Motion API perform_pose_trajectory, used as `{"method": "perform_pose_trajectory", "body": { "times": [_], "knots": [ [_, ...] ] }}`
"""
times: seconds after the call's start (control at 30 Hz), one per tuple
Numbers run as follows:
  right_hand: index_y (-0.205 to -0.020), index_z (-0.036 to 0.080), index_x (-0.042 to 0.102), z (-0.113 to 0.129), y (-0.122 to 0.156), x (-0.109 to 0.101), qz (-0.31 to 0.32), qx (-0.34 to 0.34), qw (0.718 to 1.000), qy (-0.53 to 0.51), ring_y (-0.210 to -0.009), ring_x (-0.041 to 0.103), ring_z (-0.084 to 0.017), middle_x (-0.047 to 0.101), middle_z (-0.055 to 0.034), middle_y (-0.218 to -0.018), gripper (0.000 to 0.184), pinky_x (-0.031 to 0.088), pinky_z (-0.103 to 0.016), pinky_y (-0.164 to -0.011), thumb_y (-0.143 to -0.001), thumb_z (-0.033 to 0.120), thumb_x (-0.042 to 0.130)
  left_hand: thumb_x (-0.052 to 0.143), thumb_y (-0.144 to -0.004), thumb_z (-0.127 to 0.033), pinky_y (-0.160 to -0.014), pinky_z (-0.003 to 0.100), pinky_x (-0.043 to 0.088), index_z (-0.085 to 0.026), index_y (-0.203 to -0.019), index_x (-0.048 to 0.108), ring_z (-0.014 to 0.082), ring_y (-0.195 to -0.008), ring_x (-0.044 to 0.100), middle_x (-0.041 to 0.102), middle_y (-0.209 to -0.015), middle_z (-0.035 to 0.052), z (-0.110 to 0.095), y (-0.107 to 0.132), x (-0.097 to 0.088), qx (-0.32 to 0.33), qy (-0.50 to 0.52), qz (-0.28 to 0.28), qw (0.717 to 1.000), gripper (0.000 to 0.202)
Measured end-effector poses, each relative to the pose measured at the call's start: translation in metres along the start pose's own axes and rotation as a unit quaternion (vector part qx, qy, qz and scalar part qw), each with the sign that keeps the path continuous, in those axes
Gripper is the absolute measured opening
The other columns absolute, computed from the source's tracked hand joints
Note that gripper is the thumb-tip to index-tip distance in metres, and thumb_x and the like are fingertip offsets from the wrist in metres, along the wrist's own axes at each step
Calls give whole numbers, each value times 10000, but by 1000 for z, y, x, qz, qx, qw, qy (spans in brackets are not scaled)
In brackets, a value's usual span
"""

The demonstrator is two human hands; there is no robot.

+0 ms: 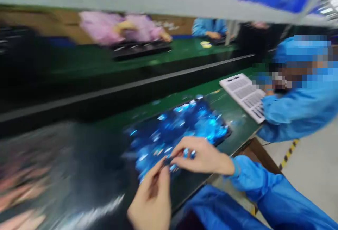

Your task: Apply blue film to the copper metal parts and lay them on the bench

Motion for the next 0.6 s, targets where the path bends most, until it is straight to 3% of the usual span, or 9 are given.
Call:
{"method": "perform_pose_trajectory", "body": {
  "times": [0.07, 0.13, 0.27, 0.47, 0.6],
  "knots": [
    [-1070, 204, 751, -12, 4, 2, -21, 26, 998, -62, -883, 751, -162, 779, -39, -1011, 109, 612, -235, -733, -1043, 310, 750, 849, -946, -380, -860, 282, 671, -238, -1136, 854, 221, -945, 791, 829, -1081, 57, 21, 15, -20, -76, 14, -52, 996, 238],
    [-1043, 214, 748, -22, 1, 8, -23, 39, 995, -87, -865, 738, -169, 768, -39, -995, 129, 616, -253, -733, -1065, 332, 699, 892, -894, -376, -855, 311, 691, -224, -1112, 872, 243, -931, 807, 832, -1079, 73, 34, 20, -20, -121, 79, -51, 988, 266],
    [-946, 218, 731, -22, -3, 29, 0, 34, 996, -79, -805, 706, -177, 740, -39, -924, 265, 621, -290, -737, -1122, 362, 596, 926, -856, -355, -758, 296, 702, -219, -1082, 887, 253, -925, 811, 804, -1013, 70, 33, 21, -26, -125, 161, -66, 977, 267],
    [-1183, 249, 801, 13, 1, 43, -28, -99, 993, 53, -1000, 734, -241, 766, -92, -1096, 186, 646, -398, -863, -1120, 309, 636, 939, -850, -367, -685, 291, 714, -219, -1132, 885, 244, -918, 795, 782, -1001, 73, 39, 33, -52, -119, 182, -116, 969, 323],
    [-1138, 270, 815, 32, 6, 47, -68, -182, 970, 148, -938, 710, -230, 765, -76, -1017, 135, 624, -391, -815, -1082, 212, 707, 935, -860, -415, -754, 308, 729, -240, -1172, 880, 248, -963, 803, 786, -1028, 66, 42, 36, -55, -109, 184, -96, 972, 362]
  ]
}}
Point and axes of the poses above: each hand's wrist, its own y-axis away from the middle knuckle, its own x-axis out of the palm, z = x × y, the point moved 10 cm from there along -y, towards the middle knuckle
